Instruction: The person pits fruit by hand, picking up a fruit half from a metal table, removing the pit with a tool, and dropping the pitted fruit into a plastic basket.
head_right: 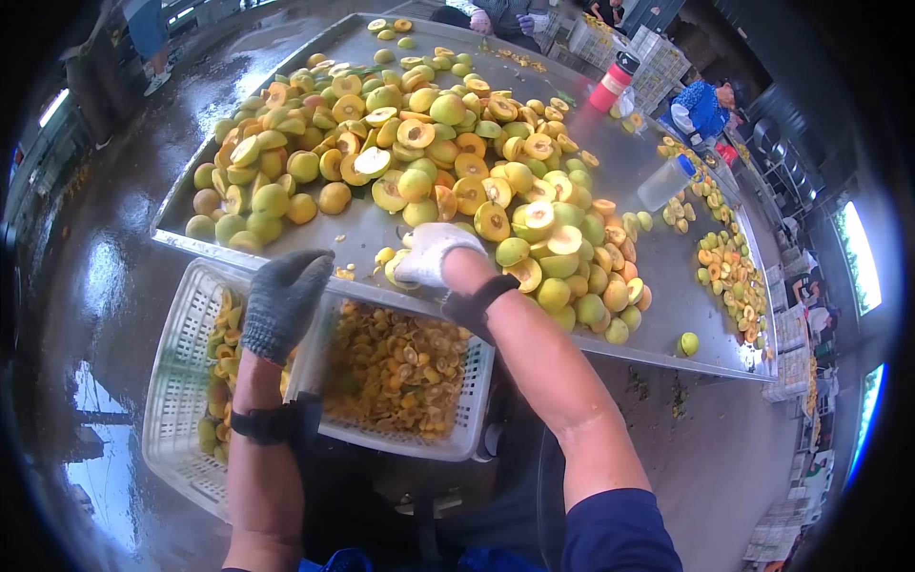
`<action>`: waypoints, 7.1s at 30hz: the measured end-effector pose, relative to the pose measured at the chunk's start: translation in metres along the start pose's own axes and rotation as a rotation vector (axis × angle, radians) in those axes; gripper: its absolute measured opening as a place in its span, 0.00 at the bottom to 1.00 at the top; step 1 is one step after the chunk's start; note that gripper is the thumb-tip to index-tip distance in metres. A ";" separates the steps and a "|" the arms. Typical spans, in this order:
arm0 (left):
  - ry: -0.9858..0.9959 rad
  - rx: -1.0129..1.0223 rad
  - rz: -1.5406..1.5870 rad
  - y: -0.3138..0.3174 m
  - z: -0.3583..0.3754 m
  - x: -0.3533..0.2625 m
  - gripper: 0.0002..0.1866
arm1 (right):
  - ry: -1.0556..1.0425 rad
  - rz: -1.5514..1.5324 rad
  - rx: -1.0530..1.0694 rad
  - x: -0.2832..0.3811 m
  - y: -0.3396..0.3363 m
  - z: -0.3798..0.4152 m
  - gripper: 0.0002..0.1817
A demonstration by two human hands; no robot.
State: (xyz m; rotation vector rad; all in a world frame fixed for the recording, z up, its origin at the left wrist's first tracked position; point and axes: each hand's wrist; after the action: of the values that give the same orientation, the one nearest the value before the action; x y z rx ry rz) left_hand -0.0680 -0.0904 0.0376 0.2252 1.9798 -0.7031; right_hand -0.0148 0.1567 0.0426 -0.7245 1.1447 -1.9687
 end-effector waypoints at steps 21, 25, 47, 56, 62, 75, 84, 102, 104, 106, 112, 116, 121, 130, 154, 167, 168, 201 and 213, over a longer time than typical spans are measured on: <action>0.192 -0.118 0.309 0.069 -0.017 0.008 0.19 | -0.185 -1.126 0.262 -0.035 -0.018 0.043 0.15; 0.212 -0.062 0.388 0.128 0.003 0.030 0.19 | -0.245 -1.292 0.118 -0.045 0.005 0.105 0.13; 0.187 -0.009 0.357 0.135 0.012 -0.037 0.21 | -0.077 -1.495 -0.253 -0.047 0.028 0.137 0.11; 0.321 0.075 -0.278 0.125 0.017 -0.056 0.24 | 0.090 -1.491 -0.127 -0.046 0.059 0.117 0.17; -0.304 -0.244 1.145 0.155 0.021 -0.006 0.31 | -0.122 -0.754 -0.647 -0.037 0.044 0.139 0.15; -0.036 -0.111 0.635 0.136 0.012 -0.008 0.29 | -0.220 -0.728 -0.636 -0.025 0.044 0.152 0.13; 0.101 -0.088 0.550 0.135 0.012 -0.022 0.25 | -0.121 -0.466 -0.696 -0.014 0.039 0.152 0.09; -0.226 -0.185 1.084 0.131 0.018 -0.032 0.21 | -0.127 -0.186 -0.594 -0.005 0.033 0.151 0.15; 0.048 -0.001 0.586 0.127 0.017 -0.016 0.19 | -0.149 -0.114 -0.508 -0.010 0.026 0.149 0.16; 0.200 0.166 0.249 0.120 0.014 -0.007 0.17 | -0.193 -0.052 -0.445 -0.017 0.026 0.148 0.16; 0.286 0.207 0.292 0.109 0.004 -0.025 0.17 | -0.247 -0.218 -0.364 -0.037 0.034 0.135 0.18; 0.264 0.087 0.300 0.127 0.011 -0.010 0.16 | -0.304 -0.573 -0.378 -0.043 0.056 0.125 0.18; 0.332 0.209 0.048 0.117 0.007 -0.030 0.11 | -0.262 -0.237 -0.323 -0.036 0.044 0.144 0.17; 0.273 0.157 0.351 0.117 0.005 -0.035 0.14 | -0.327 -0.707 -0.092 -0.053 0.051 0.114 0.19; 0.515 0.353 -0.026 0.093 -0.007 -0.026 0.17 | -0.340 -0.613 -0.132 -0.043 0.054 0.122 0.20; 0.229 0.156 0.200 0.110 0.011 -0.022 0.13 | -0.311 -1.240 0.233 -0.056 0.069 0.113 0.21; 0.309 0.170 0.121 0.106 0.013 -0.023 0.12 | -0.212 -1.446 0.438 -0.053 0.068 0.120 0.20; 0.009 -0.255 -0.123 -0.011 0.009 0.008 0.17 | 0.003 0.059 -0.327 -0.062 -0.016 0.030 0.23; -0.159 -0.073 0.837 0.048 0.005 -0.020 0.21 | -0.153 -1.380 0.181 -0.063 -0.007 0.077 0.16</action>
State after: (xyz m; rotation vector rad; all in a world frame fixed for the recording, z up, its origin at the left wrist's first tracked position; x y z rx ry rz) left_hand -0.0331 -0.0509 0.0350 0.8600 1.5492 -0.0973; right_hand 0.0768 0.1736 0.0766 -1.8185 0.2518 -2.9148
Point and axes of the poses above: each hand's wrist, its own z-axis away from the middle knuckle, its own y-axis out of the palm, x = y × z, and after that the axes turned 12 degrees about y, right-handed
